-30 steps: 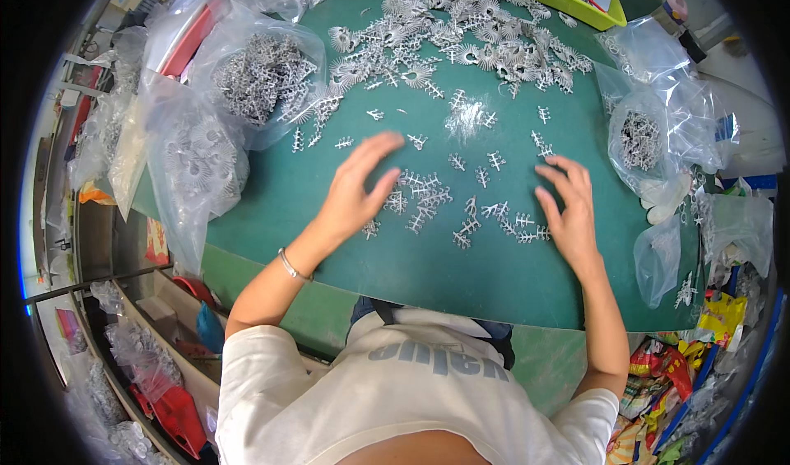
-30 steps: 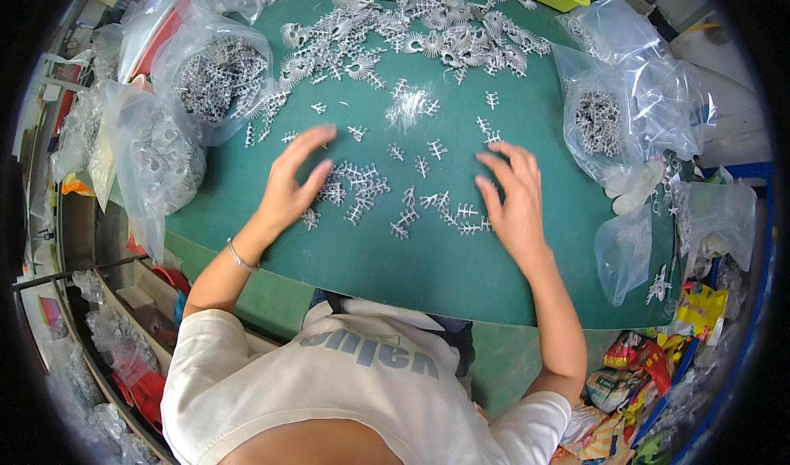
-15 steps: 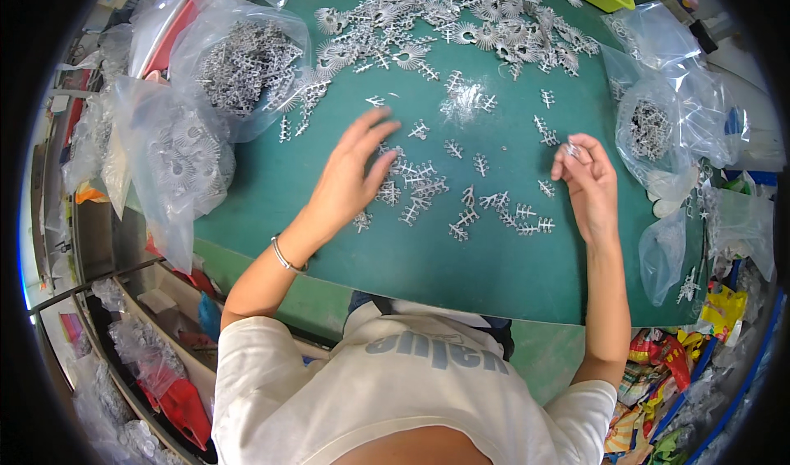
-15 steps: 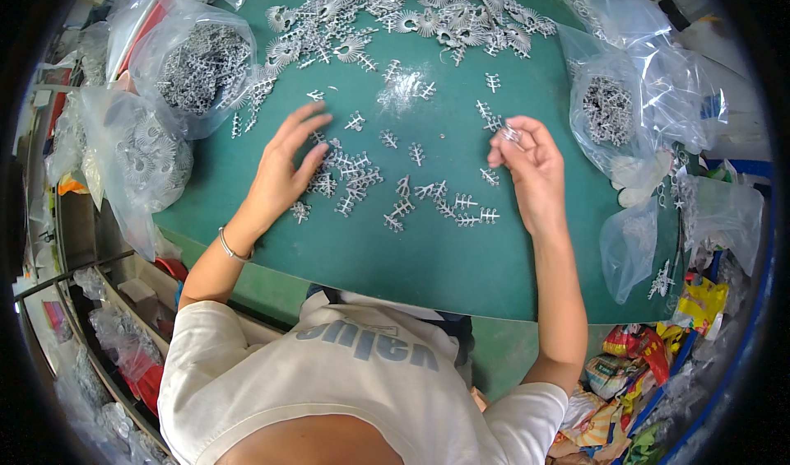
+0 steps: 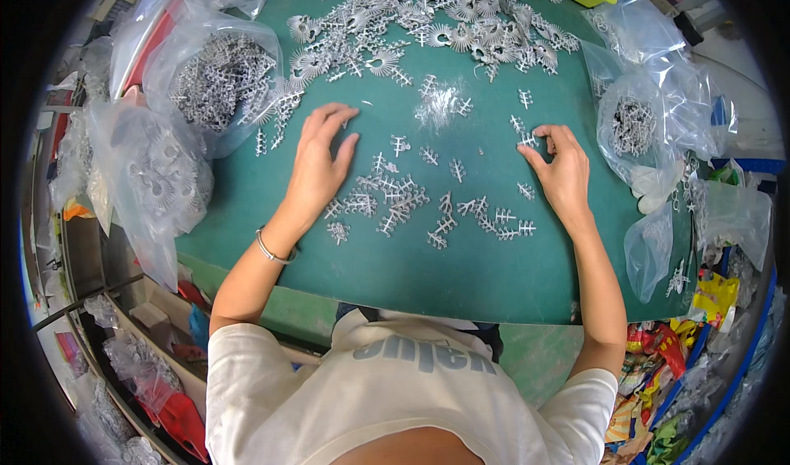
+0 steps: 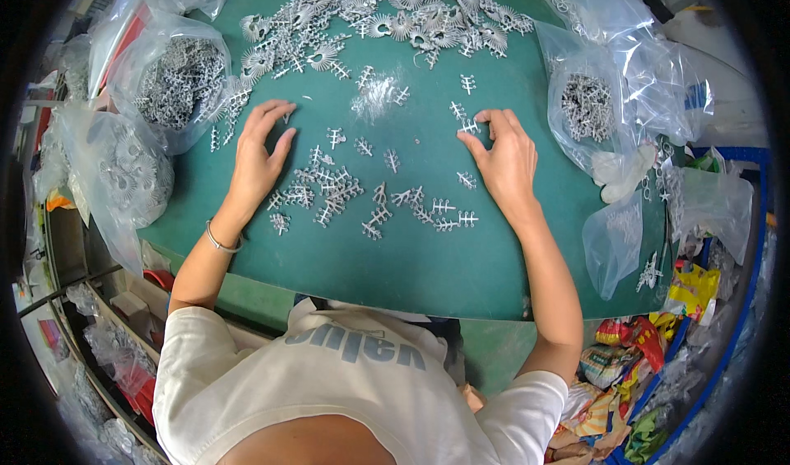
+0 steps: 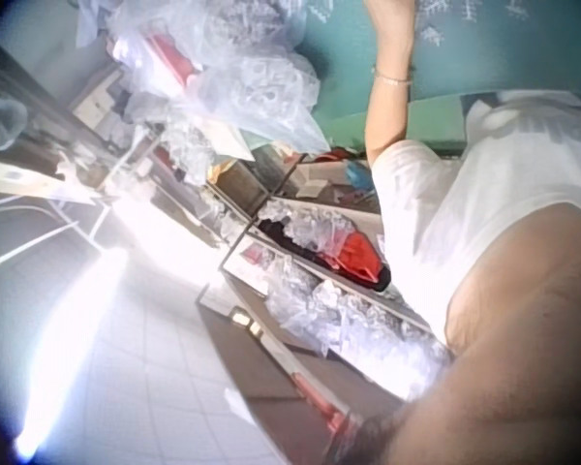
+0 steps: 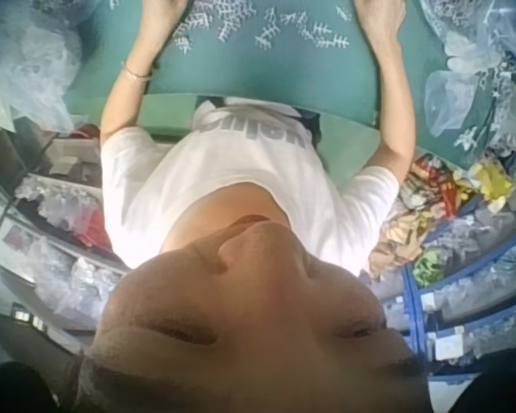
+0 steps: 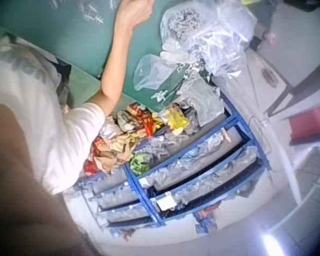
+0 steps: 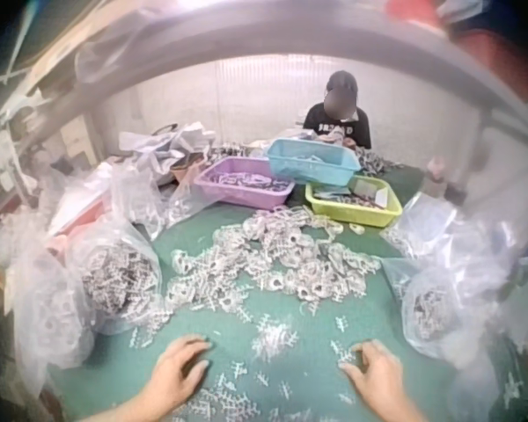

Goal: The person sorts small silver snowflake-shaped components on a green workbench by hand, picking up individual pieces from a large pile and grouping them together.

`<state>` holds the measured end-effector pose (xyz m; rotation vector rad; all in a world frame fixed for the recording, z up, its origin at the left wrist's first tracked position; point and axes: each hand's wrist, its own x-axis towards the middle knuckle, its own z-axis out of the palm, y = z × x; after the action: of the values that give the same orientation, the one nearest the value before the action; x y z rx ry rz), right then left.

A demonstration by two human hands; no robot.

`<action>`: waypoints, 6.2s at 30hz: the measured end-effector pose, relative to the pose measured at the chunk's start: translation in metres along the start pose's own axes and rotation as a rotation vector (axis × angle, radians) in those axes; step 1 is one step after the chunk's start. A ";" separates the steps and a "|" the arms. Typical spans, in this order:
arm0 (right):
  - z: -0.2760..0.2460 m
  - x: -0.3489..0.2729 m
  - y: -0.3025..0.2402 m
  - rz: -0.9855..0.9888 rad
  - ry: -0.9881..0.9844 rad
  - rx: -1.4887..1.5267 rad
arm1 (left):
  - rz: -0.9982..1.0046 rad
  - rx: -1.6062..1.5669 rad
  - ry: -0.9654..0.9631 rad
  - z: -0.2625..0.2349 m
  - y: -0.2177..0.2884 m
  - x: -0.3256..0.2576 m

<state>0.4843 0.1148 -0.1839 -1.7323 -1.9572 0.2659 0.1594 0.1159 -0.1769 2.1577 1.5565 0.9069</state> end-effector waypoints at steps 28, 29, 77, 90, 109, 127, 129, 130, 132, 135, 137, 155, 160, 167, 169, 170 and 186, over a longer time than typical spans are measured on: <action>0.013 0.056 0.008 0.078 0.039 0.215 | 0.316 0.012 -0.057 0.050 0.015 0.073; 0.008 0.053 0.008 0.136 0.010 0.371 | 0.302 0.015 -0.074 0.054 0.015 0.076; -0.022 -0.008 -0.021 0.707 -0.380 1.581 | -0.665 -1.760 -0.267 -0.005 -0.005 0.025; -0.023 -0.011 -0.026 0.761 -0.338 1.663 | -0.224 -1.026 0.782 -0.102 -0.034 0.051; -0.044 -0.027 -0.014 0.368 -0.306 0.698 | -0.087 0.084 -0.223 -0.044 -0.012 -0.043; -0.036 -0.022 -0.009 0.655 -0.347 1.751 | 0.207 -0.208 -0.319 -0.001 0.054 -0.012; -0.027 -0.006 0.001 0.659 -0.349 1.670 | 0.316 -0.199 -0.343 0.021 0.059 0.001; -0.021 0.002 0.010 0.624 -0.341 1.464 | 0.371 -0.180 -0.343 0.031 0.059 0.008; -0.008 0.010 0.002 0.273 -0.201 0.615 | 0.427 -0.153 -0.360 0.048 0.060 0.017; 0.007 0.007 -0.013 -0.145 0.018 0.028 | 0.412 -0.149 -0.408 0.059 0.060 0.020; 0.013 0.009 -0.007 -0.211 0.039 0.027 | 0.376 -0.152 -0.434 0.059 0.061 0.021; 0.031 0.038 -0.046 -0.143 -0.052 0.200 | -0.085 -0.185 -0.167 0.031 0.016 0.043; 0.044 0.046 -0.048 -0.201 -0.073 0.123 | -0.071 -0.091 -0.268 0.019 0.022 0.027; 0.009 0.034 -0.049 0.557 -0.380 1.702 | -0.120 -0.156 -0.339 0.019 0.015 0.022; 0.011 0.034 -0.049 0.614 -0.378 1.838 | -0.280 -0.211 -0.455 0.007 0.028 0.032; 0.016 0.034 -0.045 0.611 -0.402 1.826 | -0.391 -0.522 -0.461 0.007 0.024 0.034; 0.072 0.060 -0.084 -0.335 -0.187 0.205 | -0.749 -1.580 -0.270 -0.005 -0.010 0.022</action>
<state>0.3729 0.1718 -0.1916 -1.2664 -2.2262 0.5018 0.1537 0.1395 -0.1728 0.4822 0.7620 0.9357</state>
